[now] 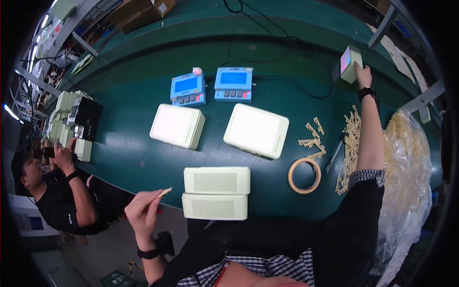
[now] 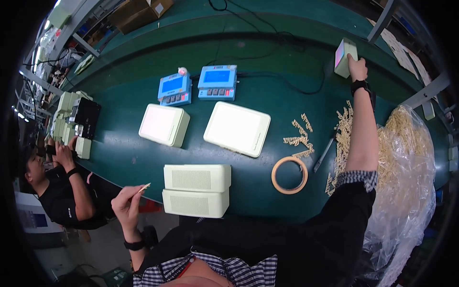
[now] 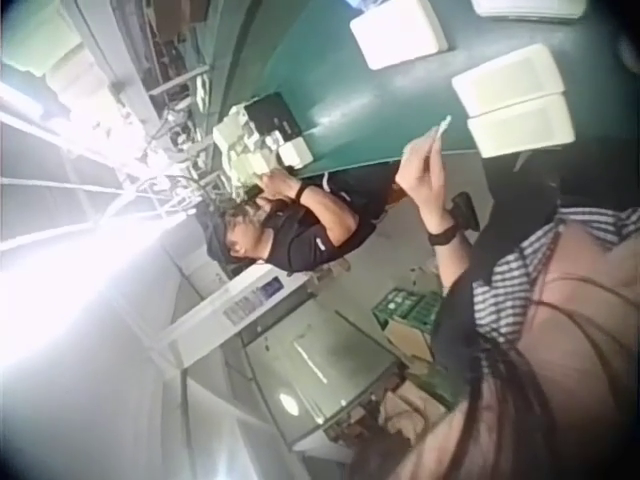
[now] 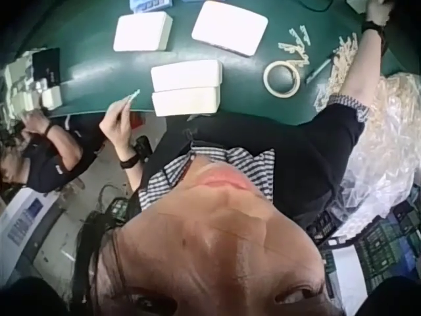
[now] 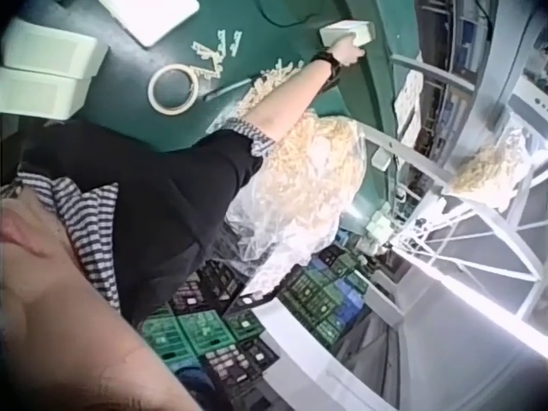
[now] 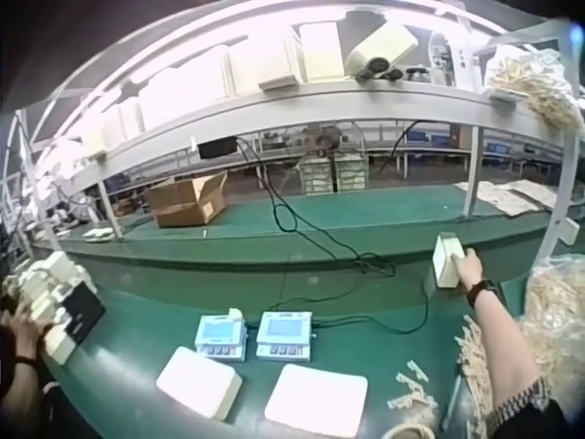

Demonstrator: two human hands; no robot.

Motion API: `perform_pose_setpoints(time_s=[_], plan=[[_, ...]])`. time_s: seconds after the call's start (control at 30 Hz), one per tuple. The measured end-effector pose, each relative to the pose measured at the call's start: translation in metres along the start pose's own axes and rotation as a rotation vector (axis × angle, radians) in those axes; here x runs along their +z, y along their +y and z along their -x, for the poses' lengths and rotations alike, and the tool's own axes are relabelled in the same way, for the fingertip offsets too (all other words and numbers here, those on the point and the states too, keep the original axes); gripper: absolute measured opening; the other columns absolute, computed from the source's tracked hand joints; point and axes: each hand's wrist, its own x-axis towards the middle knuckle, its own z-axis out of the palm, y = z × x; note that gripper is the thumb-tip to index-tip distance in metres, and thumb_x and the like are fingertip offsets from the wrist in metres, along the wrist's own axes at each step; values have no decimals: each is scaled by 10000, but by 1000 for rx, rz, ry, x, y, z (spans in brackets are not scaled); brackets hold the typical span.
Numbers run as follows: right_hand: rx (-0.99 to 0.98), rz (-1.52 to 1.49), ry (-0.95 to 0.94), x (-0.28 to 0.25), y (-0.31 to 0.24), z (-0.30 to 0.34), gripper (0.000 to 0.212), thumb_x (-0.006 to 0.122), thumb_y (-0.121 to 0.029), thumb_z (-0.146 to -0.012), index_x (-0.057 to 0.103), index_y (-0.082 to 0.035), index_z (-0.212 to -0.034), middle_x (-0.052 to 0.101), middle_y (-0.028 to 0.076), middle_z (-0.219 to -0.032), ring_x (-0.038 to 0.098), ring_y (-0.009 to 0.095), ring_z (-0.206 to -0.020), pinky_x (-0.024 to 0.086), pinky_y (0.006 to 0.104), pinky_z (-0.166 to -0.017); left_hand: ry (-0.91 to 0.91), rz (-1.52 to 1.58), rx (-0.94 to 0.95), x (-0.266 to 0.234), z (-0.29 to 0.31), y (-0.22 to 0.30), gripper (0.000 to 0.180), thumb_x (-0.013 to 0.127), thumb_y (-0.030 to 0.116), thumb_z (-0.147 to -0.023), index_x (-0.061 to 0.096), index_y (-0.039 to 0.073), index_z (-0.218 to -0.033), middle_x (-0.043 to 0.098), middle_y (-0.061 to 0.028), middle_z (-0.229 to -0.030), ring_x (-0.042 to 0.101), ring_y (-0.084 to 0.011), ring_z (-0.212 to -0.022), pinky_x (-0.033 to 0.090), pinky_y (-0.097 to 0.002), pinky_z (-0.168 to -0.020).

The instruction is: The person tests the light and sound of electronic speakers, marks the back of one with a pen, and applies decorative labels to the speaker grilles. After checking the functions, the person stacks the completed devices on the workbench.

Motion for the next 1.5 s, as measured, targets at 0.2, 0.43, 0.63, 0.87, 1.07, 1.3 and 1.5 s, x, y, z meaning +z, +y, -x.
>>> perform_pose_setpoints(time_s=[0.2, 0.43, 0.63, 0.87, 1.07, 1.3, 1.5], plan=[[-760, -267, -311, -108, -83, 189, 577, 651, -344, -902, 520, -16, -1358, 568, 180, -1344, 518, 301, -1276, 375, 356, -1075, -43, -137, 354, 29, -37, 17, 186, 777, 7, -708, 750, 35, -890, 657, -87, -838, 633, -216, -772, 501, -295, -670], [-1155, -479, -674, -177, -136, 442, 524, 734, -104, -771, 581, 14, -1258, 608, 175, -1283, 551, 325, -1245, 396, 408, -1067, 42, 18, 430, 68, -60, 10, 141, 796, 45, -714, 753, 45, -848, 658, -70, -782, 620, -213, -759, 500, -302, -678], [-959, -697, -751, -142, -146, 497, 492, 749, -57, -756, 616, -18, -1229, 629, 159, -1250, 590, 317, -1193, 438, 384, -1023, -40, 134, 354, 75, -53, 10, 102, 796, 68, -727, 753, 49, -817, 682, -64, -763, 629, -215, -802, 510, -314, -709], [-960, -676, -765, -112, -150, 506, 237, 716, -12, -787, 718, -39, -1022, 705, 102, -1035, 664, 256, -996, 445, 379, -1000, -71, 22, 377, 85, -49, 9, 109, 781, 69, -743, 768, 65, -851, 682, -40, -776, 619, -208, -833, 509, -311, -708], [-948, -735, -712, -106, -149, 509, 113, 695, 7, -809, 726, -20, -914, 720, 86, -908, 684, 241, -900, 439, 397, -994, -155, 79, 414, 79, -51, 3, 140, 765, 53, -753, 774, 75, -890, 679, -45, -839, 612, -213, -865, 512, -319, -706], [-965, -765, -781, -103, -153, 505, 119, 681, 34, -806, 723, -14, -907, 716, 108, -907, 691, 251, -890, 452, 384, -985, -164, 79, 336, 73, -48, -1, 142, 740, 31, -768, 768, 67, -903, 676, -49, -892, 617, -213, -892, 509, -325, -742], [-926, -691, -688, -112, -156, 504, 126, 686, 51, -794, 726, -2, -901, 712, 110, -893, 697, 238, -902, 485, 372, -941, -77, 227, 282, 72, -57, -10, 86, 719, 61, -796, 742, 31, -873, 689, -75, -890, 641, -220, -879, 498, -330, -792]])
